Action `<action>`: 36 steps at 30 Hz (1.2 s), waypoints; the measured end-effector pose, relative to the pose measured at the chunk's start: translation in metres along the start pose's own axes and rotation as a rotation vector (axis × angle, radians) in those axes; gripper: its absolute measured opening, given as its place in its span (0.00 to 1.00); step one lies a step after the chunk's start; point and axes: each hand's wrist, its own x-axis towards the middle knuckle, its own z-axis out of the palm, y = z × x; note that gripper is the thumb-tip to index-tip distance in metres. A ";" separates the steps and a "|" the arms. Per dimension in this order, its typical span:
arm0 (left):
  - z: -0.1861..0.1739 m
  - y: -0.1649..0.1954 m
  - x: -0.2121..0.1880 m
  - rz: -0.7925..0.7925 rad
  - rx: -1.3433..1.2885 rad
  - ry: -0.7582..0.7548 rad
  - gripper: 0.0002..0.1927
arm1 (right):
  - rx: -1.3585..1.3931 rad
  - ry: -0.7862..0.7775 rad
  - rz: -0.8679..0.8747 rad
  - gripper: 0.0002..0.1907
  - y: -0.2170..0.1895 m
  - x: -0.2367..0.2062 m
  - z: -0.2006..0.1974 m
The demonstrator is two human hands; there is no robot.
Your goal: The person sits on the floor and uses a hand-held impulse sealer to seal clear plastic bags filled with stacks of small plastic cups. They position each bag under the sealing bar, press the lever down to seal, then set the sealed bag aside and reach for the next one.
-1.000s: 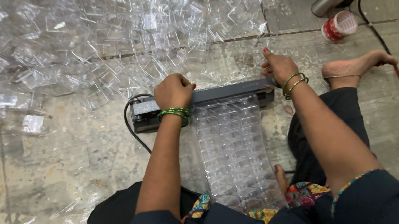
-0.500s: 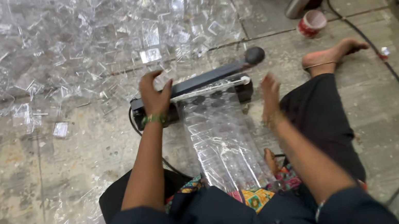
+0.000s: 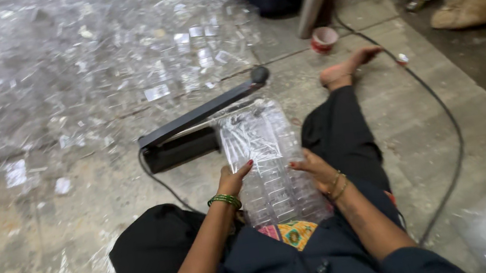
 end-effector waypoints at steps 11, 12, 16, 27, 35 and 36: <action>0.169 0.114 -0.104 0.796 0.284 -0.691 0.42 | 0.121 0.409 -0.420 0.38 0.016 -0.211 -0.054; 0.175 0.117 -0.112 0.869 0.252 -0.733 0.41 | 0.173 0.461 -0.481 0.38 0.028 -0.226 -0.059; 0.151 0.114 -0.116 0.913 0.584 -0.579 0.34 | 0.477 0.606 -0.619 0.30 0.059 -0.289 -0.087; -0.056 0.118 -0.127 0.496 0.172 -0.163 0.15 | 0.686 1.328 -0.921 0.47 0.078 -0.421 -0.237; -0.179 0.104 -0.216 0.556 0.088 0.252 0.14 | 0.222 1.181 -0.094 0.63 0.064 -0.463 -0.304; -0.196 0.103 -0.225 0.565 0.141 0.367 0.13 | 0.136 1.255 0.021 0.59 0.056 -0.441 -0.305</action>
